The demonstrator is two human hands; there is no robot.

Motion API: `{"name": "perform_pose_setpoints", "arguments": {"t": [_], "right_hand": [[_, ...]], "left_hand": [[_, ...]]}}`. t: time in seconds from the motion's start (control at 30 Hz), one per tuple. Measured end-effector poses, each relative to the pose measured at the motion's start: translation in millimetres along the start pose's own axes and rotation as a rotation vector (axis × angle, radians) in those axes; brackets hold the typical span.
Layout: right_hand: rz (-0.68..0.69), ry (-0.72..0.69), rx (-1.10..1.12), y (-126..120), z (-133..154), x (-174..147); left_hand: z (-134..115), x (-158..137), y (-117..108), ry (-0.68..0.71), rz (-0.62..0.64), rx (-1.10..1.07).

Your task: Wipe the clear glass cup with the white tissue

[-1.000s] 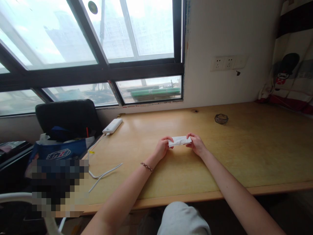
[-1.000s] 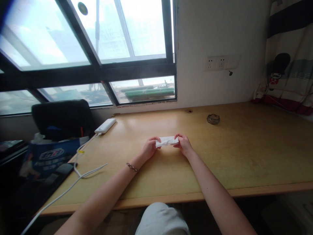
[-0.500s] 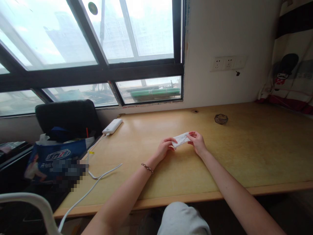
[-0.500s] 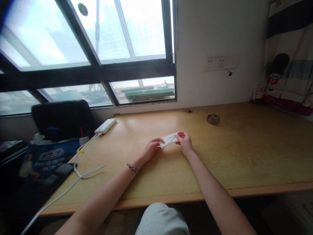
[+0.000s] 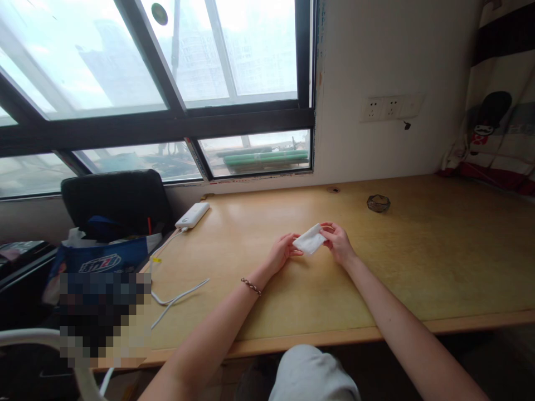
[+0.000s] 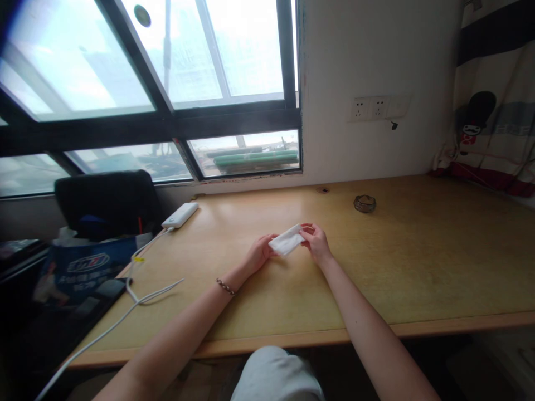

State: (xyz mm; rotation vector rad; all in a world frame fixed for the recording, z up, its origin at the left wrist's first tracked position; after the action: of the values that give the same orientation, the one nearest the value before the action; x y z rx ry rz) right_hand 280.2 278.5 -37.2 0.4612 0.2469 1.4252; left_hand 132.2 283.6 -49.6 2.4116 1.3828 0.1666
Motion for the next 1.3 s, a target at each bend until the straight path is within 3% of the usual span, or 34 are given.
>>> {"name": "perform_pose_setpoints", "arguments": {"t": [0.07, 0.17, 0.43, 0.57, 0.63, 0.8, 0.97, 1.17, 1.3], "right_hand": [[0.095, -0.034, -0.127, 14, 0, -5], [0.113, -0.093, -0.252, 18, 1, -7], [-0.154, -0.129, -0.265, -19, 0, 3], [-0.207, -0.113, -0.165, -23, 3, 3], [-0.125, -0.066, -0.058, -13, 4, 2], [0.283, 0.205, 0.101, 38, -6, -18], [0.536, 0.364, 0.106, 65, -14, -41], [0.546, 0.327, -0.017, 66, -15, -42], [0.472, 0.311, -0.026, 59, -15, -35]], "left_hand": [[2, -2, 9, -0.019, 0.034, -0.004], [2, -8, 25, -0.029, 0.133, 0.002], [7, -14, 34, -0.076, 0.243, -0.007], [8, -12, 30, -0.062, 0.201, 0.020], [3, -9, 23, -0.007, 0.131, 0.019], [-7, -5, 1, 0.132, -0.060, 0.081], [-11, -6, 3, 0.179, -0.050, 0.237], [-10, -8, 17, 0.116, 0.020, 0.401], [-2, -6, 13, 0.053, 0.019, 0.346]]}}
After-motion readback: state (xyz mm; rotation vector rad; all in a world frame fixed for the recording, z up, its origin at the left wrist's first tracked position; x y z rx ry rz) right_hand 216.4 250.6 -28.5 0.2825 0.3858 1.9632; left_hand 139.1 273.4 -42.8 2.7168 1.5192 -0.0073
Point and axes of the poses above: each hand's wrist, its own x-axis towards the middle knuckle, its own y-axis out of the palm, z = x × y, the point moved 9 cm from there along x, towards the middle knuckle, and after that the axes turned 2 degrees about -y, right-handed, at the moved point
